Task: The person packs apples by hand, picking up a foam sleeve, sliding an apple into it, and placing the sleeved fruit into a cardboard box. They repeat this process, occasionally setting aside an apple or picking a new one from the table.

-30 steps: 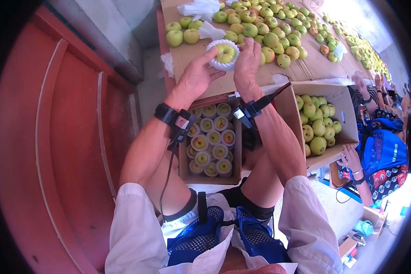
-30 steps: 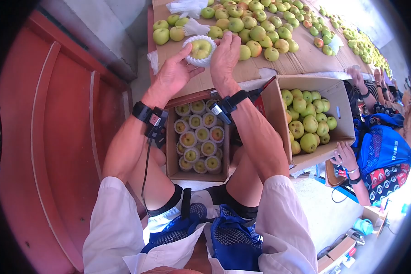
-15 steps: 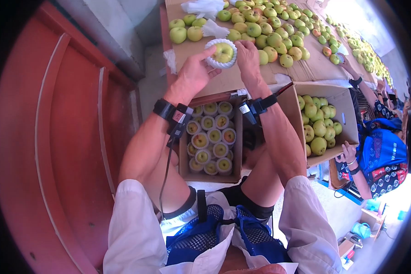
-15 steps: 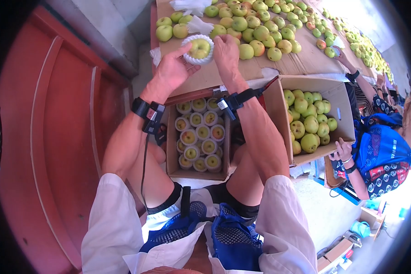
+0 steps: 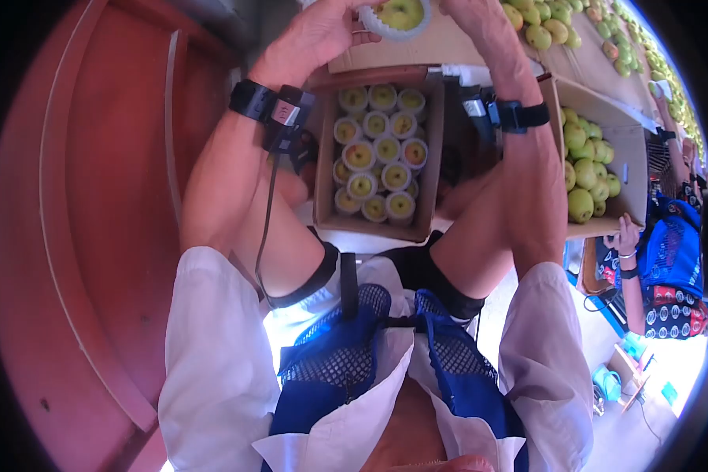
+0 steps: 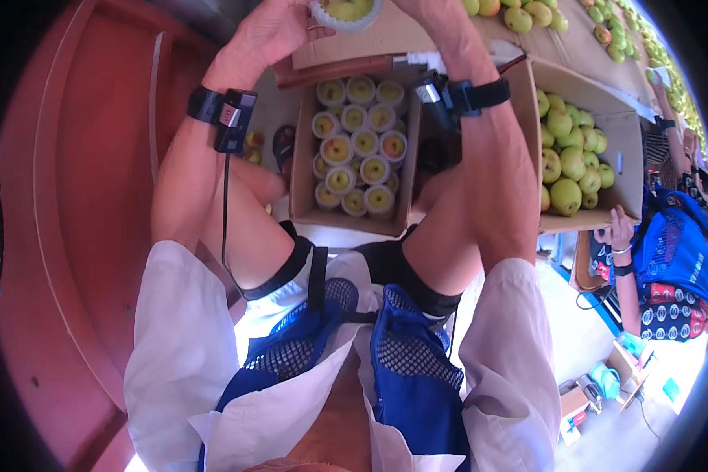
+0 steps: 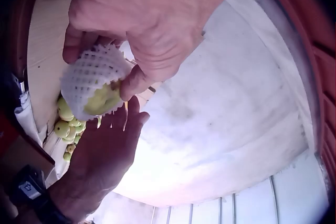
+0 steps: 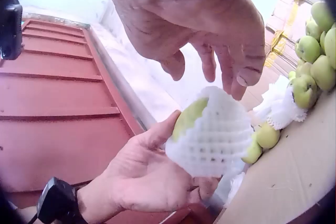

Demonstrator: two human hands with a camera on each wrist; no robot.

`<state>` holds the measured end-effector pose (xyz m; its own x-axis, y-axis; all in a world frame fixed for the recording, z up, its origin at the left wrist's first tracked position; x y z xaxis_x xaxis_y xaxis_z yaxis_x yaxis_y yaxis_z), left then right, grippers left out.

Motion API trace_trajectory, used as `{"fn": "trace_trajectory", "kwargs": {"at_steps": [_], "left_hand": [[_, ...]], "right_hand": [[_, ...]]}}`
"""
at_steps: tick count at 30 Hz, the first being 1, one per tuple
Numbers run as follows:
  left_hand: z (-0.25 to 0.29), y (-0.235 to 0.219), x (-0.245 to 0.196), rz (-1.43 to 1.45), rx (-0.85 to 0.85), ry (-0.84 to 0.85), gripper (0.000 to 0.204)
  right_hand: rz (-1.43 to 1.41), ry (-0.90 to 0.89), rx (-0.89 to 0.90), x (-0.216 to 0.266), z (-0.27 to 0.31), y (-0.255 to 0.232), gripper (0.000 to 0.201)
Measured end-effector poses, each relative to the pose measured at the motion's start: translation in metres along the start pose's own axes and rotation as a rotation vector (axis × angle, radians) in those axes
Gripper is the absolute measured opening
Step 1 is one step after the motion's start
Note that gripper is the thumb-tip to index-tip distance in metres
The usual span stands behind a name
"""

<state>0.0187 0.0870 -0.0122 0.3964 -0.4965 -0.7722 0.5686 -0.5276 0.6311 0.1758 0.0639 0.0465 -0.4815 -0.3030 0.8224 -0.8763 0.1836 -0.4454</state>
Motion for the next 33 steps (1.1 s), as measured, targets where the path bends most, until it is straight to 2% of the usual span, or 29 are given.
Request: {"fn": "trace_trajectory", "kwargs": {"at_steps": [5,7,8,10,13,15,19,20,23,26,29,33], "left_hand": [[0.012,-0.003,0.008,-0.027,-0.003,-0.050,0.033],[0.011,-0.023,0.008,0.007,-0.019,-0.090,0.031],[0.009,-0.033,0.012,0.025,-0.030,-0.113,0.030],[0.013,-0.009,0.005,-0.007,-0.028,-0.069,0.028],[0.012,0.001,0.000,-0.047,-0.045,-0.038,0.028],[0.011,-0.004,0.001,-0.107,-0.084,0.010,0.030],[0.016,-0.002,0.001,-0.109,-0.018,-0.023,0.032],[0.018,-0.004,0.004,-0.077,-0.055,-0.086,0.032],[0.027,0.006,0.006,-0.077,-0.060,-0.098,0.033],[0.021,0.006,-0.001,-0.106,-0.103,-0.018,0.035],[0.016,0.002,-0.005,0.025,-0.074,-0.035,0.035],[0.016,0.004,-0.010,0.061,-0.081,-0.032,0.034]], "right_hand": [[0.303,-0.159,0.111,0.023,0.022,0.023,0.074],[0.464,-0.262,0.107,0.026,0.029,0.033,0.089],[0.486,-0.255,0.172,0.025,0.030,0.037,0.092],[0.525,-0.237,0.304,0.033,0.032,0.041,0.098],[0.554,-0.209,0.305,0.055,0.048,0.039,0.098],[0.626,-0.197,0.283,0.049,0.044,0.043,0.093],[0.727,-0.185,0.332,0.034,0.040,0.048,0.085],[0.740,-0.193,0.326,0.033,0.041,0.049,0.081],[0.669,-0.173,0.347,0.030,0.042,0.053,0.086],[0.557,-0.082,0.345,0.038,0.041,0.040,0.091],[0.424,-0.242,0.238,0.024,0.031,0.033,0.096],[0.195,-0.232,0.175,0.024,0.028,0.027,0.094]]}}
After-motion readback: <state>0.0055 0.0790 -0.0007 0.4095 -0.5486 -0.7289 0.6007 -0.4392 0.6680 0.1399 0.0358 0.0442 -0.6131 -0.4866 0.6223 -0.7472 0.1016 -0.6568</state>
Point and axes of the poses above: each hand's wrist, its own z-axis away from the middle knuckle, its own y-axis out of the palm, x = y × z, the point moved 7 cm from there along -z, towards the middle knuckle, and after that the axes turned 7 degrees about z, right-handed, at the moved point
